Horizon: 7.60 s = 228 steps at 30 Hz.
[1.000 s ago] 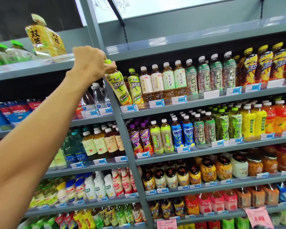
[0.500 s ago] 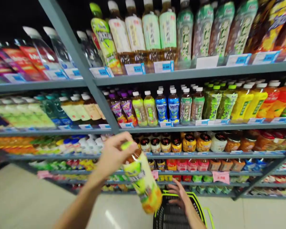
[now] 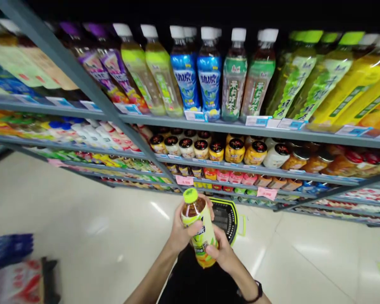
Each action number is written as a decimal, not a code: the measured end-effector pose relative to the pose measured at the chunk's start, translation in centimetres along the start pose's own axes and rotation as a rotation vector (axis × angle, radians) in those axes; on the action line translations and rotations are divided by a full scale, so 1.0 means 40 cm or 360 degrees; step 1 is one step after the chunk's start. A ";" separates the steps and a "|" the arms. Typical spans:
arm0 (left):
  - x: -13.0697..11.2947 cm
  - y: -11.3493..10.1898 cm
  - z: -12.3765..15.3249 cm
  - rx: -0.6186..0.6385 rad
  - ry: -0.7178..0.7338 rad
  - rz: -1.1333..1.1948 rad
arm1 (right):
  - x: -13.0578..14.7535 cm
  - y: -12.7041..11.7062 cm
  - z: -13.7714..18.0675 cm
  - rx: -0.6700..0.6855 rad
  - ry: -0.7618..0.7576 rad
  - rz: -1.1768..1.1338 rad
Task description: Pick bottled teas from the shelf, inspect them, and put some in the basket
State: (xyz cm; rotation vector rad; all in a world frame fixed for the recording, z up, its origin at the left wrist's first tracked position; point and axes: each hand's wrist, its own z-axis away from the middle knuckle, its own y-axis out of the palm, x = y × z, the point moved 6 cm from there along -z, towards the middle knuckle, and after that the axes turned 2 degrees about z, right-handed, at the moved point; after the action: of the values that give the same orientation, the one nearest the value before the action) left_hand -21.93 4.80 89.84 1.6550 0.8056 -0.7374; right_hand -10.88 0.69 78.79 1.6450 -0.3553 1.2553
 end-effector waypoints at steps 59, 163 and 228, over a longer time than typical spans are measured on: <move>0.169 0.045 -0.045 -0.0941 -0.0517 0.0185 | 0.246 -0.035 0.148 0.0141 0.0098 -0.0076; 0.018 0.185 0.008 0.0479 -0.0141 0.0112 | 0.133 -0.057 0.201 0.0554 0.0677 -0.0294; 0.015 -0.223 -0.227 0.0381 -0.0466 -0.1389 | -0.051 -0.083 0.104 -0.0954 0.0150 -0.0273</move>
State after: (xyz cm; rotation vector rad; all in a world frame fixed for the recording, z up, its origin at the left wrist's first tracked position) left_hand -28.31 15.25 86.30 1.3050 1.2662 -1.6906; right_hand -7.04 -1.85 75.47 1.0764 -0.4675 0.9695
